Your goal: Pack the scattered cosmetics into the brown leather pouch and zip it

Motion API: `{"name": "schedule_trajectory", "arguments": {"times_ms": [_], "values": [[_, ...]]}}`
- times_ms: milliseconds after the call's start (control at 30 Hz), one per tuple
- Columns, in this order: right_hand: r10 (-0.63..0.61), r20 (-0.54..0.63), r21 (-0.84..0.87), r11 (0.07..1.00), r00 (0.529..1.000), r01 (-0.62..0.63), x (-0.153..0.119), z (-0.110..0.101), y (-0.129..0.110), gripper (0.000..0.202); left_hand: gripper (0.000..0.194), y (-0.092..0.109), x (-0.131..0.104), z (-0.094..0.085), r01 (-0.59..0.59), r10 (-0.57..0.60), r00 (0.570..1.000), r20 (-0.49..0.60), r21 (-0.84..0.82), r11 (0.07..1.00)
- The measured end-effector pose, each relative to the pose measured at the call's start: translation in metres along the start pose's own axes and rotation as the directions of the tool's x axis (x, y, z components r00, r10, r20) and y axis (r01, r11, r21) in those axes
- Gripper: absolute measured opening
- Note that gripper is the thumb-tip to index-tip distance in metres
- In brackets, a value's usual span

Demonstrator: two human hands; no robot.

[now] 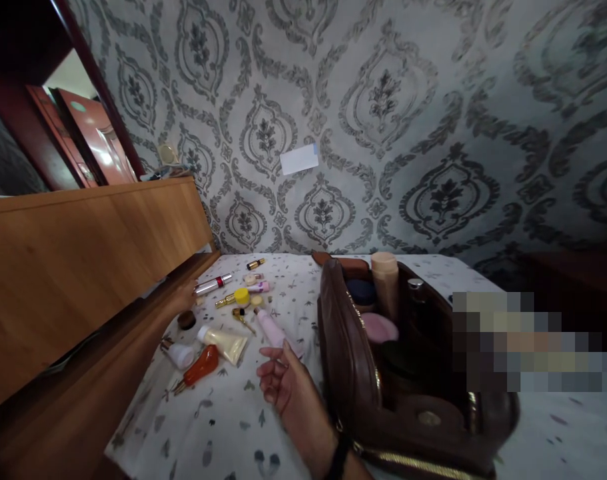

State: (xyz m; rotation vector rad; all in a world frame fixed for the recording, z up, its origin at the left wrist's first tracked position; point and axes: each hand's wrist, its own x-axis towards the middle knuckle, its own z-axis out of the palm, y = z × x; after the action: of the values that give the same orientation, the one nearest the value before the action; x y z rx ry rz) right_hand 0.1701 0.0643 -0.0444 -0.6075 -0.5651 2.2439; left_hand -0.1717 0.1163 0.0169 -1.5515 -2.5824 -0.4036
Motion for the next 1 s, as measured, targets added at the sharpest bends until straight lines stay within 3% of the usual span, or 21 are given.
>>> {"name": "schedule_trajectory", "arguments": {"times_ms": [200, 367, 633, 1000], "values": [[0.016, -0.003, 0.011, 1.000, 1.000, -0.016, -0.001, -0.001, -0.001, 0.038, 0.032, -0.019, 0.017, 0.000, 0.010, -0.019, 0.997, -0.071, -0.127, 0.992], [0.017, 0.009, -0.005, 1.000, 1.000, -0.017, 0.000, -0.002, -0.001, 0.036, 0.030, -0.039, 0.016, 0.002, 0.004, -0.012, 0.998, -0.061, -0.128, 0.992], [0.018, 0.019, -0.034, 0.999, 1.000, -0.018, 0.002, -0.003, 0.000, 0.048, 0.029, -0.057, 0.009, 0.024, -0.092, 0.093, 0.994, 0.059, -0.007, 0.996], [0.030, -0.027, -0.020, 0.999, 0.999, -0.031, -0.003, 0.002, -0.003, 0.049, 0.031, -0.061, 0.043, 0.046, -0.232, 0.248, 0.936, 0.251, -0.092, 0.968]]}}
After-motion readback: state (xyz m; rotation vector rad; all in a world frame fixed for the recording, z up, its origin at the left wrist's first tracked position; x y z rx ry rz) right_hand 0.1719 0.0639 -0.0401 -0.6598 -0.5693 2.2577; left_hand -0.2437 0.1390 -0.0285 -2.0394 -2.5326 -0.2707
